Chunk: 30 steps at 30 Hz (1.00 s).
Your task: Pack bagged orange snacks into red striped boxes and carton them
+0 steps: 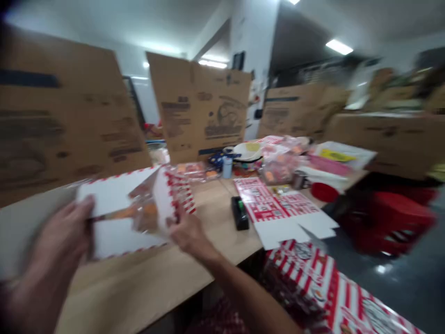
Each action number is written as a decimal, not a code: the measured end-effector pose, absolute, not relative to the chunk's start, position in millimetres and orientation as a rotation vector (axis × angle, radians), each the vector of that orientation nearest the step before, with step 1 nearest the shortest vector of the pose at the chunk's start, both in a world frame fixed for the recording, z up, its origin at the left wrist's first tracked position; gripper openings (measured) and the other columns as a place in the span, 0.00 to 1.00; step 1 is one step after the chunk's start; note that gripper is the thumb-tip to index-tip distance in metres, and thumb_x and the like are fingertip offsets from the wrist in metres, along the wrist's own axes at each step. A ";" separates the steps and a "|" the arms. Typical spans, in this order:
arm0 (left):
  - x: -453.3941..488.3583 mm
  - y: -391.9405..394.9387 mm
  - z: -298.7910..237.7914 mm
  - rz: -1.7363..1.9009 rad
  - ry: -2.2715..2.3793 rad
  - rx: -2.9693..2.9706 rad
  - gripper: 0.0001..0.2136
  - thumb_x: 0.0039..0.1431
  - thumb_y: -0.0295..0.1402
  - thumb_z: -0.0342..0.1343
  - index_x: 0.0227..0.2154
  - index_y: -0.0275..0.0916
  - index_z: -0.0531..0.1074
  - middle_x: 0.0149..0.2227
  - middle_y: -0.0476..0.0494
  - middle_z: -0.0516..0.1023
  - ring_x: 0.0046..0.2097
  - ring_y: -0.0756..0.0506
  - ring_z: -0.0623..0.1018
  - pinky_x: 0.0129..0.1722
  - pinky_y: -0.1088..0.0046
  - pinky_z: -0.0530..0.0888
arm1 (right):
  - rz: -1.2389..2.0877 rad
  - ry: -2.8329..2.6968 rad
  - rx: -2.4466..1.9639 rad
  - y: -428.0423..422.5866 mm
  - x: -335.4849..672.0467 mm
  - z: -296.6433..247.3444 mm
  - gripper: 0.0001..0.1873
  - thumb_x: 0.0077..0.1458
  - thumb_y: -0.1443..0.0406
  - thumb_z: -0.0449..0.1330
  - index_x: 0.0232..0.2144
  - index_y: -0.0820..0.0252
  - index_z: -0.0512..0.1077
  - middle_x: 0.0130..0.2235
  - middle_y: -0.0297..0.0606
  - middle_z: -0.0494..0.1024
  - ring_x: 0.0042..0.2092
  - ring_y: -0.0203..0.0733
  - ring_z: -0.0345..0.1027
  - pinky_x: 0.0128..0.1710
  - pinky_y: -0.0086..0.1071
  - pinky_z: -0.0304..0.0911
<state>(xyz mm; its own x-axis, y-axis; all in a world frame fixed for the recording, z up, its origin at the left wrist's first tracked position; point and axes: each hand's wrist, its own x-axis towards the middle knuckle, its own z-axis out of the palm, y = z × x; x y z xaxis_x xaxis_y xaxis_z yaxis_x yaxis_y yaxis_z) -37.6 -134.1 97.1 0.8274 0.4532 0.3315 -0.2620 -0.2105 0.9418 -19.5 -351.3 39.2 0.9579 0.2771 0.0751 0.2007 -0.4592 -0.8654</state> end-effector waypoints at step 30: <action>-57.4 -115.6 90.2 0.993 0.452 2.003 0.16 0.54 0.47 0.61 0.32 0.37 0.76 0.29 0.45 0.79 0.30 0.46 0.73 0.31 0.72 0.64 | -0.642 -2.296 -2.336 -316.8 -20.9 110.1 0.16 0.66 0.75 0.46 0.39 0.69 0.75 0.43 0.51 0.77 0.35 0.42 0.66 0.30 0.36 0.57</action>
